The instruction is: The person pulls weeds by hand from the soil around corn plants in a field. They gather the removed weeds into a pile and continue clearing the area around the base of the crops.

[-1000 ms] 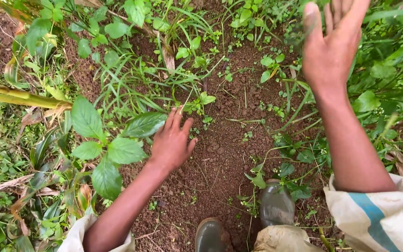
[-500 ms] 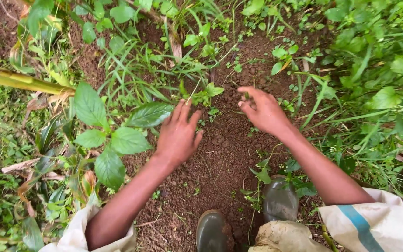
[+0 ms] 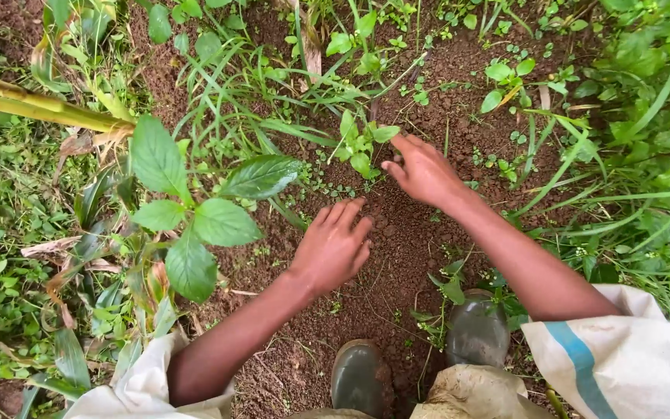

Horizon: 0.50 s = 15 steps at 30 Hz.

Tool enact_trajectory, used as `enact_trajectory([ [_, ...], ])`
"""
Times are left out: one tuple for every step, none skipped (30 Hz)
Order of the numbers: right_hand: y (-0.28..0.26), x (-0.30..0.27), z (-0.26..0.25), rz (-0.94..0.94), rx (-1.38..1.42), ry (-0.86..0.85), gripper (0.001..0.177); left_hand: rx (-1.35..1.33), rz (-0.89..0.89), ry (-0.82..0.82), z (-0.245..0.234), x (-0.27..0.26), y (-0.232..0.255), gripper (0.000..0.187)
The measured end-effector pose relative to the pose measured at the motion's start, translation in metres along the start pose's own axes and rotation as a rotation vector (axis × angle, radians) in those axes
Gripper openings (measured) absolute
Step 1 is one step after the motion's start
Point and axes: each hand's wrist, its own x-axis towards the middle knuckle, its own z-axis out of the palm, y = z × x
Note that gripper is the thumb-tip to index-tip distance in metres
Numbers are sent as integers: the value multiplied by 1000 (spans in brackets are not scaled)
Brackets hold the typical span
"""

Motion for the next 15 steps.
enact_trajectory([
  [-8,2,1,-2,3,-5,46,-1,-5,-4,0,-1,-1,36],
  [-16,4,1,-41,-55,-24,41,-12,-30,-25,0,-2,-3,36],
  [-25,6,2,-81,-113,-42,38,-21,-57,-46,0,-3,-5,36],
  [-25,11,7,-86,-110,-46,38,-21,-63,-48,2,-5,-6,36],
  [-25,15,13,-143,-114,-23,36,-32,-74,-55,4,-8,-7,37],
  [-25,20,18,-200,-116,1,35,-42,-84,-61,5,-11,-9,38],
  [-12,31,28,-206,-113,-4,35,-42,-93,-63,3,-13,-9,38],
  [1,41,37,-255,-80,54,26,-56,-99,-85,0,-15,-9,38],
  [15,51,46,-301,-47,112,19,-71,-103,-107,-2,-16,-8,37],
  [3,48,40,-305,-44,107,19,-73,-109,-109,0,-17,-9,37],
  [-9,44,34,-241,49,65,21,-74,-111,-118,2,-18,-11,37],
  [-20,40,27,-177,141,22,25,-76,-114,-128,4,-19,-12,36],
  [-20,36,25,-177,142,22,25,-75,-114,-128,4,-19,-11,36],
  [-20,31,22,-176,244,13,28,-75,-118,-139,4,-19,-11,36],
  [-19,27,19,-174,345,7,42,-74,-120,-149,4,-19,-10,36],
])
